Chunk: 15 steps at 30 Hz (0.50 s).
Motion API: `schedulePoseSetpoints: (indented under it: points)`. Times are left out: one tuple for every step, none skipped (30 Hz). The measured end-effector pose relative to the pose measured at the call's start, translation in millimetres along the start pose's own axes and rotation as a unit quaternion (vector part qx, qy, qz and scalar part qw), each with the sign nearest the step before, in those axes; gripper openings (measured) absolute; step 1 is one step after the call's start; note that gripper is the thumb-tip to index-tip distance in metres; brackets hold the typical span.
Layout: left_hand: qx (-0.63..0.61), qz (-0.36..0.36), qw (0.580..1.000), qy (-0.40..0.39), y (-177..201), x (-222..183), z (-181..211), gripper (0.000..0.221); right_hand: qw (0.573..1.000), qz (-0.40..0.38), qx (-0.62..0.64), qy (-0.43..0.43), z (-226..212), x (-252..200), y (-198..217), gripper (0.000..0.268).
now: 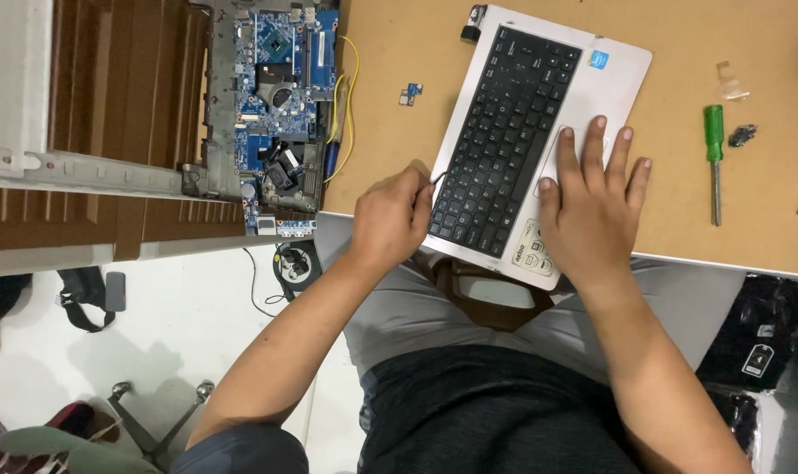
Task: The person disassembles a laptop by removing the keyboard and internal components, then applies a cleaning solution and scrubs the chassis with a brush.
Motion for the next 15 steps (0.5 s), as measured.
schedulePoseSetpoints:
  points:
    - [0.0,-0.001,1.0,0.0,1,2,0,0.017,1.0,-0.001,0.0,0.0,0,0,-1,0.059]
    - [-0.024,-0.008,1.0,0.018,0,4,-4,0.016,1.0,0.002,0.0,0.002,0,0,0,0.059]
    - [-0.047,-0.015,0.998,0.036,0,6,-7,0.016,1.0,0.006,0.0,0.004,0,-1,0,0.058]
    - [-0.047,-0.014,0.998,0.036,-2,7,-11,0.016,1.0,0.006,0.0,0.004,0,-1,0,0.058]
    - [-0.104,-0.019,0.991,0.086,-8,6,-22,0.016,1.0,0.006,-0.001,0.004,0,-2,0,0.059]
    - [-0.16,-0.025,0.977,0.137,-13,4,-33,0.016,1.0,0.006,-0.002,0.005,0,-2,0,0.059]
    - [-0.159,-0.024,0.977,0.137,-15,7,-40,0.016,1.0,0.006,-0.002,0.005,-2,-1,2,0.059]
    - [-0.199,-0.046,0.965,0.163,-23,5,-49,0.015,1.0,0.004,0.001,0.005,-3,-2,2,0.059]
    - [-0.237,-0.068,0.951,0.188,-32,4,-57,0.015,1.0,0.003,0.005,0.005,-4,-2,3,0.059]
    - [-0.235,-0.07,0.951,0.188,-28,5,-56,0.015,1.0,0.002,0.006,0.003,-4,-3,3,0.059]
    - [-0.289,-0.069,0.932,0.206,-28,5,-54,0.015,1.0,-0.002,0.008,0.002,-4,-3,3,0.059]
    - [-0.343,-0.066,0.911,0.22,-28,8,-52,0.015,1.0,-0.004,0.009,0.0,-3,-2,4,0.059]
    - [-0.341,-0.067,0.912,0.219,-26,12,-50,0.015,1.0,-0.002,0.01,-0.001,-4,0,5,0.059]
    - [-0.38,-0.057,0.891,0.24,-26,10,-48,0.014,1.0,-0.012,0.009,-0.004,-3,0,5,0.059]
    - [-0.418,-0.046,0.869,0.261,-26,9,-46,0.013,1.0,-0.021,0.007,-0.007,-3,0,4,0.059]
Point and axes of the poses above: each hand's wrist, its own x-axis towards the middle knuckle, its own y-axis out of the back of the hand, z = x × y, the point moved 8 cm from there along x, towards the middle knuckle, and after that the axes turned 15 degrees about -y, right-handed, at the moved point
